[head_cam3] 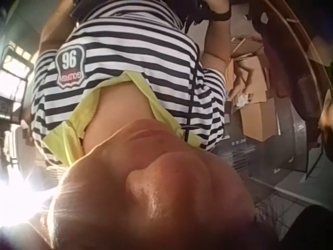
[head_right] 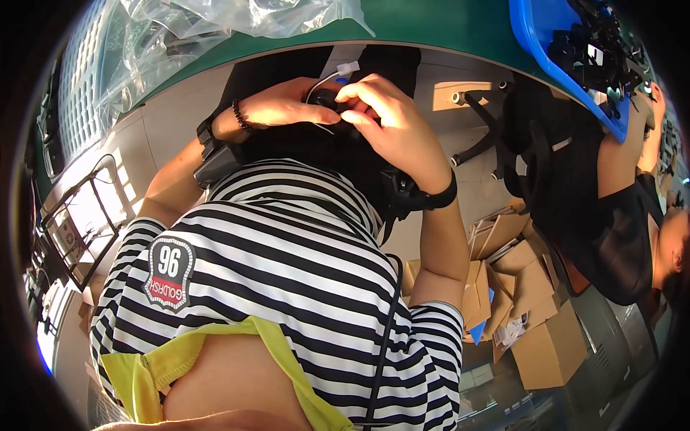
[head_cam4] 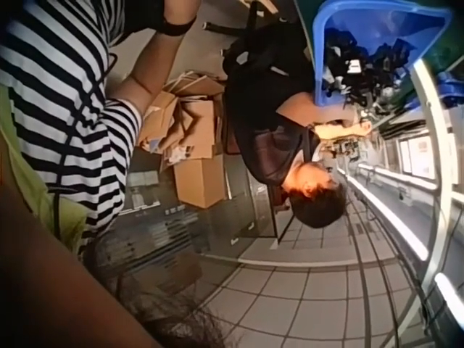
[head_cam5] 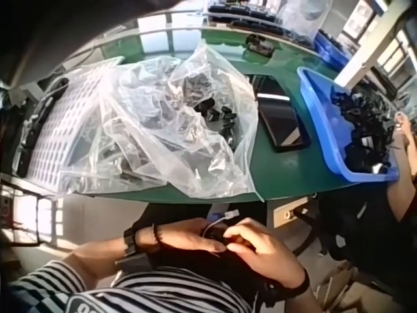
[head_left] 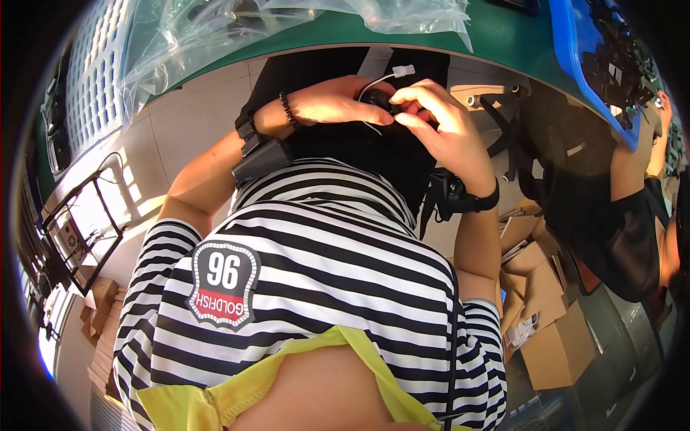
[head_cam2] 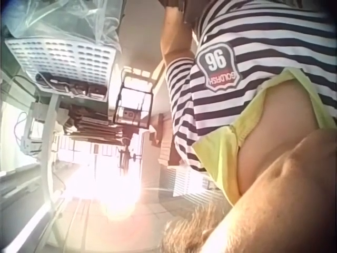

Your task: Assembling small electronic components at a manual workstation.

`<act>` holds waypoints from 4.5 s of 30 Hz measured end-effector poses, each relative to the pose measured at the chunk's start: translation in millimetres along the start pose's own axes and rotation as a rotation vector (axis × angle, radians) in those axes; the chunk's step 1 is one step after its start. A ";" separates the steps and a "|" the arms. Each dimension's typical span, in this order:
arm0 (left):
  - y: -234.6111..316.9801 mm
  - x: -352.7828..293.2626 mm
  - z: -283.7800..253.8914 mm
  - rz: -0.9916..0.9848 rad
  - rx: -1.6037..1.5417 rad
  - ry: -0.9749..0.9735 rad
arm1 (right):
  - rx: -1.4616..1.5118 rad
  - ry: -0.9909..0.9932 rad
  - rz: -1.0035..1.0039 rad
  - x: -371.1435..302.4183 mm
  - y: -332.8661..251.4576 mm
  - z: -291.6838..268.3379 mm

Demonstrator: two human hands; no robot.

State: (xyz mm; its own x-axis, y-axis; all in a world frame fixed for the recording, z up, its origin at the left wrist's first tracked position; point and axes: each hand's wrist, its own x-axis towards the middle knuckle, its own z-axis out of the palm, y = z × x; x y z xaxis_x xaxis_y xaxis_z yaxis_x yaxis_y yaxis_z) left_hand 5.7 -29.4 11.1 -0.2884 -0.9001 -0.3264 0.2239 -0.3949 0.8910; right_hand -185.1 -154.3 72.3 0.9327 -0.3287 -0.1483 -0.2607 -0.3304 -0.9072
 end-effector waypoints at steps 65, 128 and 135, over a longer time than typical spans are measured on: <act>36.3 -17.3 2.4 0.235 0.256 0.077 | -0.324 0.218 -0.274 -2.8 -47.2 -5.3; 1.8 -29.9 19.5 0.194 0.643 0.178 | -0.593 0.178 -0.075 -27.0 -2.6 53.3; 0.9 -28.9 11.8 0.177 0.557 0.223 | -0.503 0.309 -0.072 -15.5 -10.5 59.9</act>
State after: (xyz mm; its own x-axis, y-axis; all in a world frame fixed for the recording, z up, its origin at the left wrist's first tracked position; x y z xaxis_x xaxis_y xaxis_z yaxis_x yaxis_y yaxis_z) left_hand 3.3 -1.6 25.0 -0.0770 -0.9835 -0.1636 -0.2855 -0.1355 0.9488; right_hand -182.0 -92.8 60.5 0.8565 -0.5069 0.0968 -0.3555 -0.7155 -0.6014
